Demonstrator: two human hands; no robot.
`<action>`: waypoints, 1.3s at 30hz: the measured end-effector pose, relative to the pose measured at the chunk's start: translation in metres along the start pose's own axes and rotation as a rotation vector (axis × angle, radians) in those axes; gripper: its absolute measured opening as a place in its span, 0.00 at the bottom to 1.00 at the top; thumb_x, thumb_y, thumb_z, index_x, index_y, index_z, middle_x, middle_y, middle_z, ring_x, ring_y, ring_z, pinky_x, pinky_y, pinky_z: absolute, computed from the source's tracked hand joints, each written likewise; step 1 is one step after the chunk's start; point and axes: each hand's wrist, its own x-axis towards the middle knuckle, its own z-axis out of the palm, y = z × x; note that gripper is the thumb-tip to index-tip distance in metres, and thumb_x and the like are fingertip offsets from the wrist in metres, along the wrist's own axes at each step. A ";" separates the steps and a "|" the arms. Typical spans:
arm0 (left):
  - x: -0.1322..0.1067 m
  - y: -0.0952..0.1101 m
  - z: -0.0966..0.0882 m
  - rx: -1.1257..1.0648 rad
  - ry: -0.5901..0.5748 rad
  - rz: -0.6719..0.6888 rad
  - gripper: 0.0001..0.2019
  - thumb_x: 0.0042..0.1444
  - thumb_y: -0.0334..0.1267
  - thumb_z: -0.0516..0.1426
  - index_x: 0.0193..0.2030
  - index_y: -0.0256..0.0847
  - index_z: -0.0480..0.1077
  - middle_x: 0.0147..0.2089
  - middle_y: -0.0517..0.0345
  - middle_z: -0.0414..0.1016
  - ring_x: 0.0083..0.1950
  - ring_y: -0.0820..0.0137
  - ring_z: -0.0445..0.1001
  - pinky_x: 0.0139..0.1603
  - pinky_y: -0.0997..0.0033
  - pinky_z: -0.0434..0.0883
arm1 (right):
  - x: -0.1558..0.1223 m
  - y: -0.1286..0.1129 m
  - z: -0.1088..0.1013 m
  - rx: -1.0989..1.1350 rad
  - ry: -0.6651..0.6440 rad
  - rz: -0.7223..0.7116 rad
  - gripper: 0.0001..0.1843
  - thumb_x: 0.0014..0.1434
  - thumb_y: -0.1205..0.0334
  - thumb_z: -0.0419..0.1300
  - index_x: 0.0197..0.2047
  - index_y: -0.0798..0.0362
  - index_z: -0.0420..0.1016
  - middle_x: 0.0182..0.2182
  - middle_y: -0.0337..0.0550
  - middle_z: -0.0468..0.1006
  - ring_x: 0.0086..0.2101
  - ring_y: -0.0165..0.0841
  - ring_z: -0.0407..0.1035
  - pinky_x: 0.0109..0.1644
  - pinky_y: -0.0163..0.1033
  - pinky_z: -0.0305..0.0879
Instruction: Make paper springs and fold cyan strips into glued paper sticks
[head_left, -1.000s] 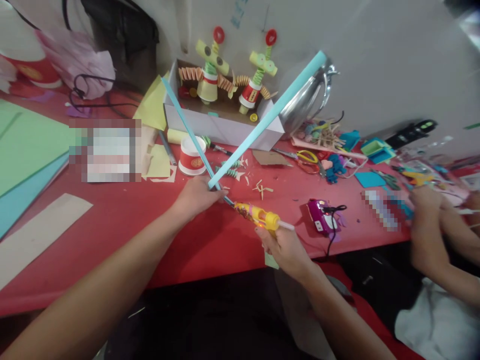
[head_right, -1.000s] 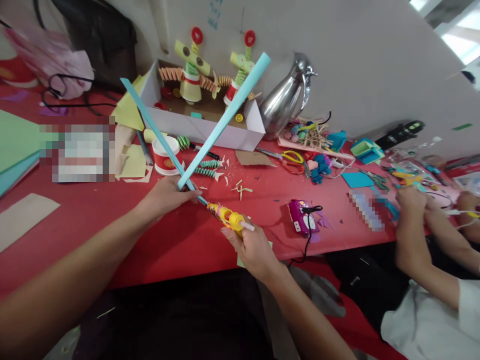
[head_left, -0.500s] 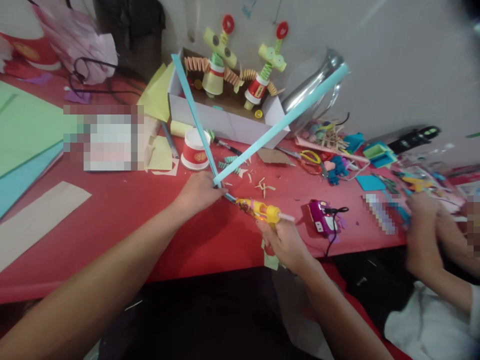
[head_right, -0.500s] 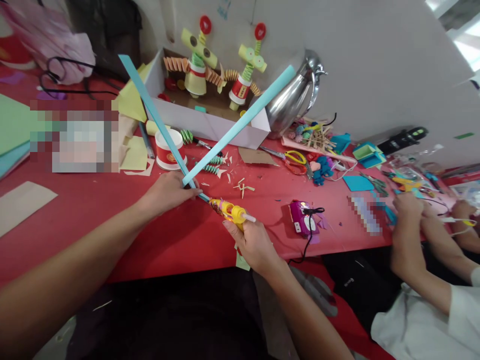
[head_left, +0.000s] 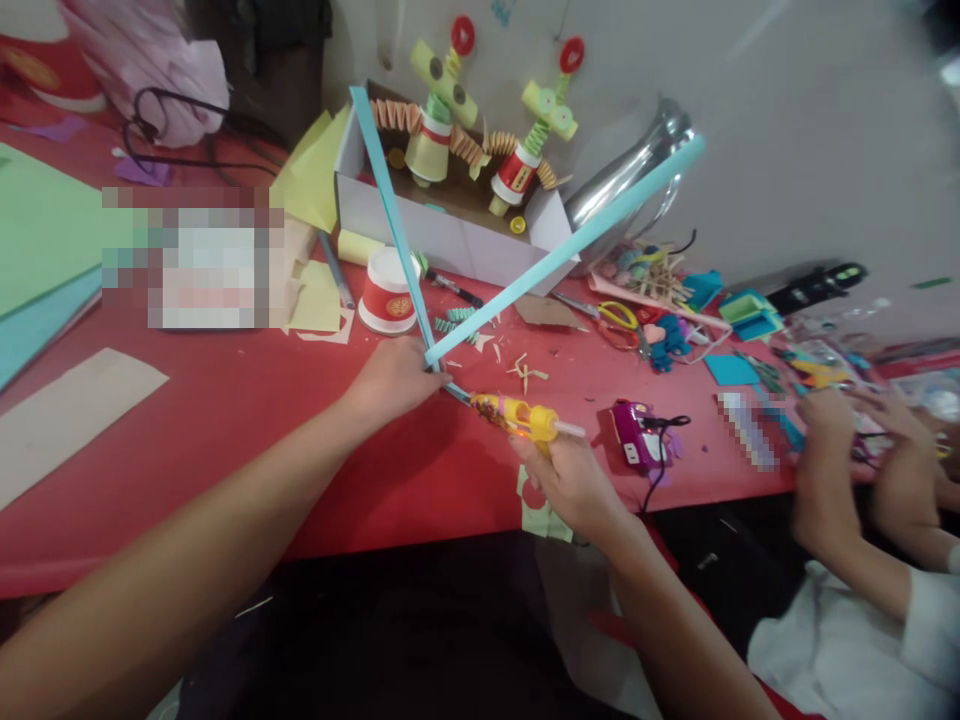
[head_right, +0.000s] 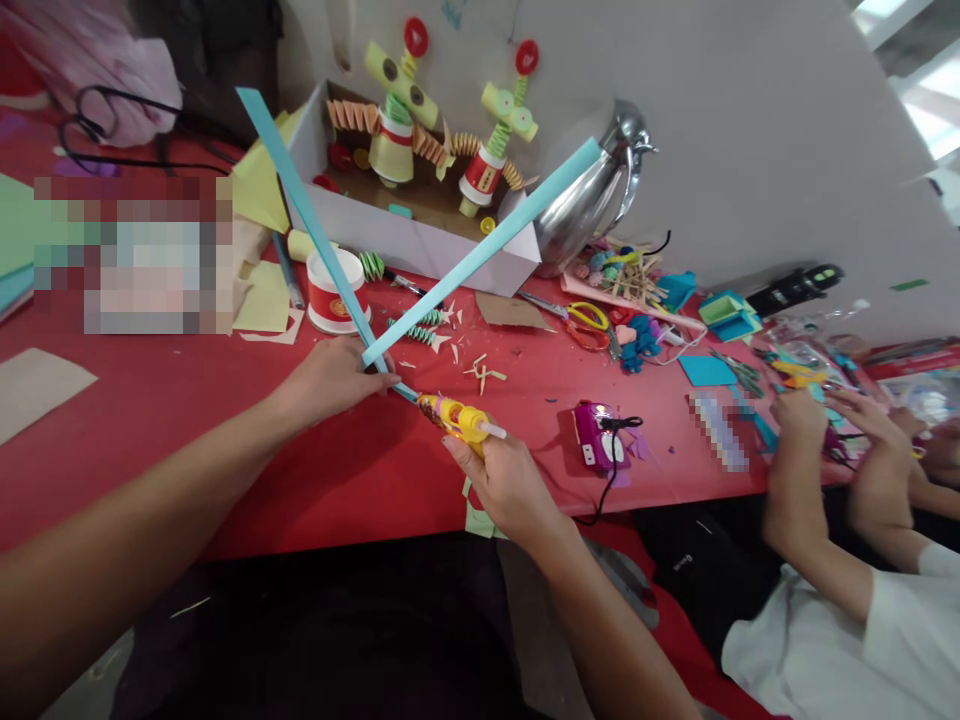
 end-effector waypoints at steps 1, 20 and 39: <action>0.000 0.000 0.000 -0.003 0.002 0.004 0.06 0.50 0.40 0.62 0.28 0.39 0.77 0.26 0.56 0.75 0.29 0.66 0.74 0.30 0.68 0.68 | -0.001 0.001 -0.001 -0.007 -0.002 -0.001 0.24 0.69 0.45 0.46 0.27 0.49 0.67 0.16 0.38 0.67 0.22 0.34 0.66 0.29 0.38 0.58; 0.001 0.003 -0.002 0.015 -0.003 0.002 0.05 0.50 0.37 0.62 0.28 0.40 0.78 0.28 0.54 0.76 0.32 0.64 0.76 0.35 0.66 0.70 | 0.002 0.003 -0.005 -0.032 -0.011 -0.001 0.23 0.69 0.45 0.46 0.30 0.51 0.68 0.20 0.38 0.68 0.23 0.32 0.64 0.28 0.37 0.55; 0.000 0.003 -0.002 0.000 -0.022 -0.015 0.04 0.50 0.37 0.62 0.29 0.41 0.79 0.28 0.56 0.76 0.31 0.65 0.75 0.34 0.67 0.69 | -0.006 0.006 -0.021 0.096 -0.020 0.052 0.26 0.68 0.45 0.47 0.22 0.50 0.61 0.16 0.35 0.66 0.20 0.29 0.63 0.27 0.36 0.57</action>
